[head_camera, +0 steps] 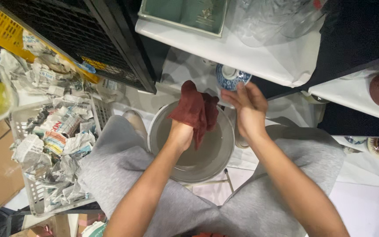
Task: The person wipes various ceramic and glass items, including a rectangular dish, a glass, a blue cup, a white cup, a saucer, and a small bowl, using a red cloth. Each item is wiped and then placed on a nearby shelf.
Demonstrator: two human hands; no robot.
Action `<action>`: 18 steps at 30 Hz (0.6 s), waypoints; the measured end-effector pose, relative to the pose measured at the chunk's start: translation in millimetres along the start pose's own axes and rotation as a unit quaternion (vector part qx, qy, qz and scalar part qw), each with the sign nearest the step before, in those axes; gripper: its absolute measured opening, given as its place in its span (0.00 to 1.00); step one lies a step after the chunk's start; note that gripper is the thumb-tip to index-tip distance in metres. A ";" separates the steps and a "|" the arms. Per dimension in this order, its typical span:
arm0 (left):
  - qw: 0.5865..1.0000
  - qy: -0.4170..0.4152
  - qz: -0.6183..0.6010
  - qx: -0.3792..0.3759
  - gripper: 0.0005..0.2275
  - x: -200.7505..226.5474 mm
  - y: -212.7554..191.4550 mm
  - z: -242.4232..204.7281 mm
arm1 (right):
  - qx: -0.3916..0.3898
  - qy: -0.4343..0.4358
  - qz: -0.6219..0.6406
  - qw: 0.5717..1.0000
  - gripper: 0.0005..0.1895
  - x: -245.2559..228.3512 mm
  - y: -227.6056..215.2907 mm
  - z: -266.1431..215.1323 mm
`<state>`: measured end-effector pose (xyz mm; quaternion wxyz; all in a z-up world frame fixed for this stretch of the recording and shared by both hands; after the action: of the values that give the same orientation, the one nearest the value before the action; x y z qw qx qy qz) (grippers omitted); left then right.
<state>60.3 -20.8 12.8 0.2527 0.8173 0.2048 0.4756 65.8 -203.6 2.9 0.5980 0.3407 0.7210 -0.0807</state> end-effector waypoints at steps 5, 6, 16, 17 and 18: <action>0.997 0.067 0.006 -0.030 0.18 14.5 -1.9 -5.4 | 0.045 -0.280 -0.234 0.930 0.13 -22.7 14.1 1.8; 0.999 0.044 0.010 -0.001 0.17 11.0 -6.0 -3.3 | 0.048 -0.352 -0.267 0.896 0.13 -27.4 18.2 0.5; 0.999 0.008 -0.035 0.001 0.14 -10.5 -28.9 1.5 | 0.135 -0.476 -0.327 0.805 0.10 -7.0 22.2 30.0; 0.999 0.012 -0.038 -0.008 0.15 -11.6 -29.6 1.9 | 0.135 -0.483 -0.338 0.796 0.08 -6.3 22.4 32.8; 0.999 -0.004 -0.029 0.015 0.13 -16.2 -33.2 3.5 | 0.137 -0.490 -0.349 0.787 0.07 -5.6 21.8 35.0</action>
<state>52.7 -4.7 -19.8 0.2552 0.8167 0.2348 0.4612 107.2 -207.7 4.8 0.7489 0.0586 0.3822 -0.5381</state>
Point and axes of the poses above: each hand's wrist, its own z-axis towards the middle knuckle, its own y-axis out of the palm, x = y × z, the point moved 6 cm from there along z, towards the middle knuckle, and after that the axes turned 13 degrees about x, right-handed, at the moved point
